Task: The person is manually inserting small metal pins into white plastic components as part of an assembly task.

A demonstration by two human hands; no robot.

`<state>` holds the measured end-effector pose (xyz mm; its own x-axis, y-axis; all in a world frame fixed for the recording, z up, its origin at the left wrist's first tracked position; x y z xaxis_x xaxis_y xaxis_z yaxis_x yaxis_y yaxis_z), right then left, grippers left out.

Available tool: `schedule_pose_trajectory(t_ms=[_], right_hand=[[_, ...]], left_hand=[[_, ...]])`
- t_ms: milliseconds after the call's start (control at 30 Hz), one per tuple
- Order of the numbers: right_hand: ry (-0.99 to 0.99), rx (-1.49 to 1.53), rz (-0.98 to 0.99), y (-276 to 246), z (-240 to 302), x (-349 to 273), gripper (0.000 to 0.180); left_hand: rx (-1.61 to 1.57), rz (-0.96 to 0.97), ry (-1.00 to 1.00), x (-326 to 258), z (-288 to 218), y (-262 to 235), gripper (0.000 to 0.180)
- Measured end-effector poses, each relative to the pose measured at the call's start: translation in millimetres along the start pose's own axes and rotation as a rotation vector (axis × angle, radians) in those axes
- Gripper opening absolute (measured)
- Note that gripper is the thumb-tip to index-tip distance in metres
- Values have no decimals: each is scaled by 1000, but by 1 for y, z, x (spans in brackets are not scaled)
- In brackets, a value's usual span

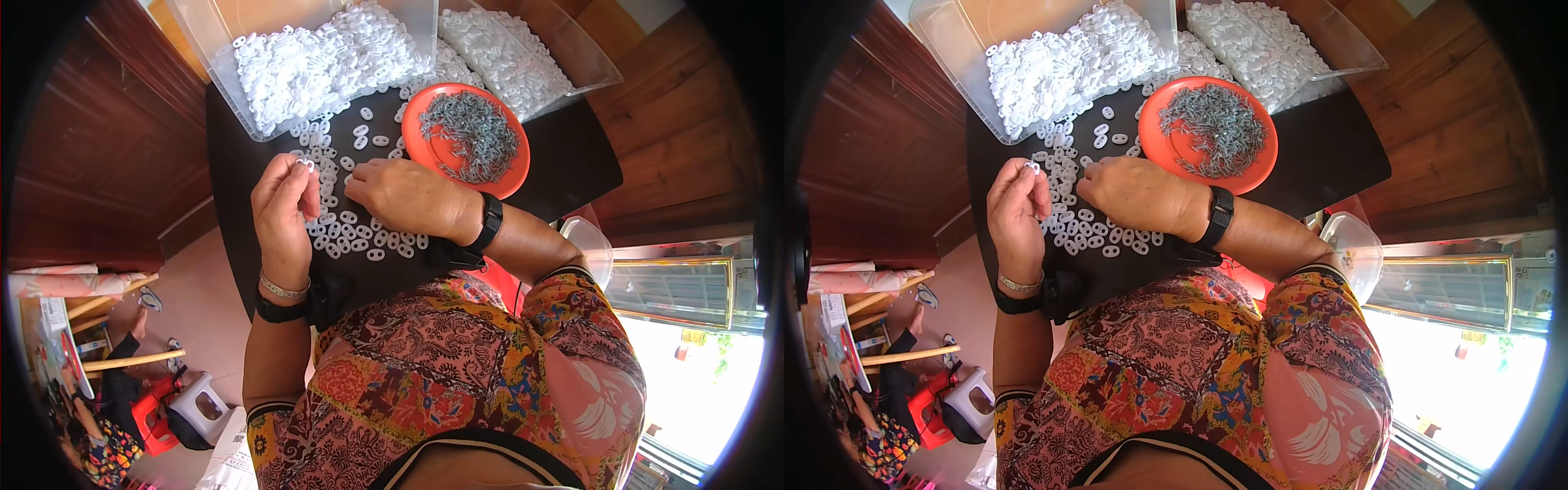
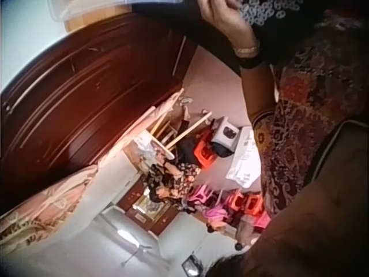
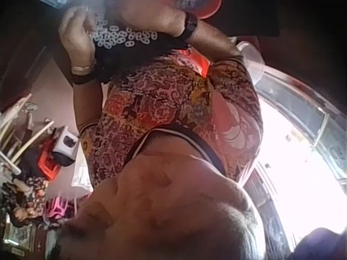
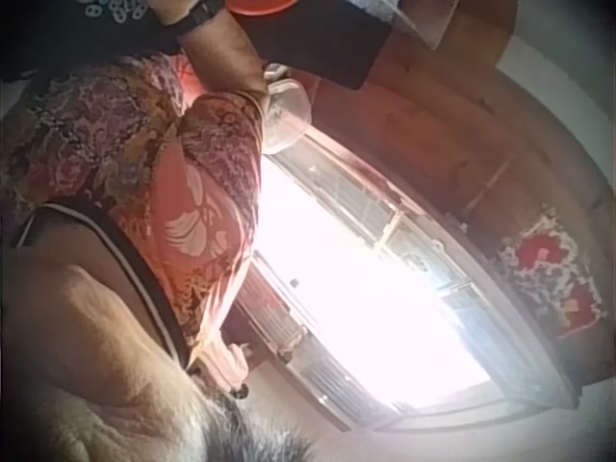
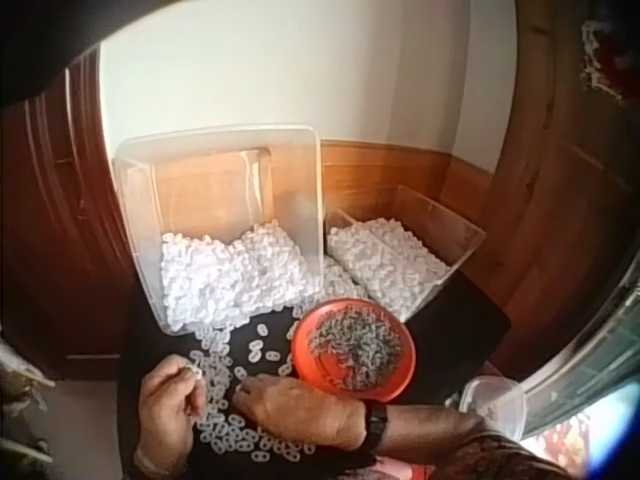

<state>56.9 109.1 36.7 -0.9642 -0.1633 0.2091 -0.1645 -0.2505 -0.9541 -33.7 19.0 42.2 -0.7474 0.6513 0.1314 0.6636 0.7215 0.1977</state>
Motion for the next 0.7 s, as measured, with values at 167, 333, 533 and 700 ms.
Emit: schedule_pose_trajectory(t_ms=[167,333,533,700], right_hand=[[-53,8,-43,-5,0,1,14],[129,754,-178,-17,-27,5,20],[291,1487,-83,-13,-40,3,20],[305,1417,-148,-21,-41,2,16]], left_hand=[[11,-6,-12,-1,1,-1,21],[29,25,-14,-1,1,4,22],[22,75,-64,-8,4,12,21],[5,111,-85,-10,5,18,19]])
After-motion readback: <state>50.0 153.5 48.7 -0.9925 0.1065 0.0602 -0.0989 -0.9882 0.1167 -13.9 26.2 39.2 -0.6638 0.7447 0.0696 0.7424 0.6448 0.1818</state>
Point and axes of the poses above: each hand's wrist, its own x-axis towards the middle knuckle, its own y-axis out of the palm, z = x × y, the point moved 7 cm from there along x, towards the middle knuckle, and after that the axes turned 1 degree about y, right-handed, at the moved point
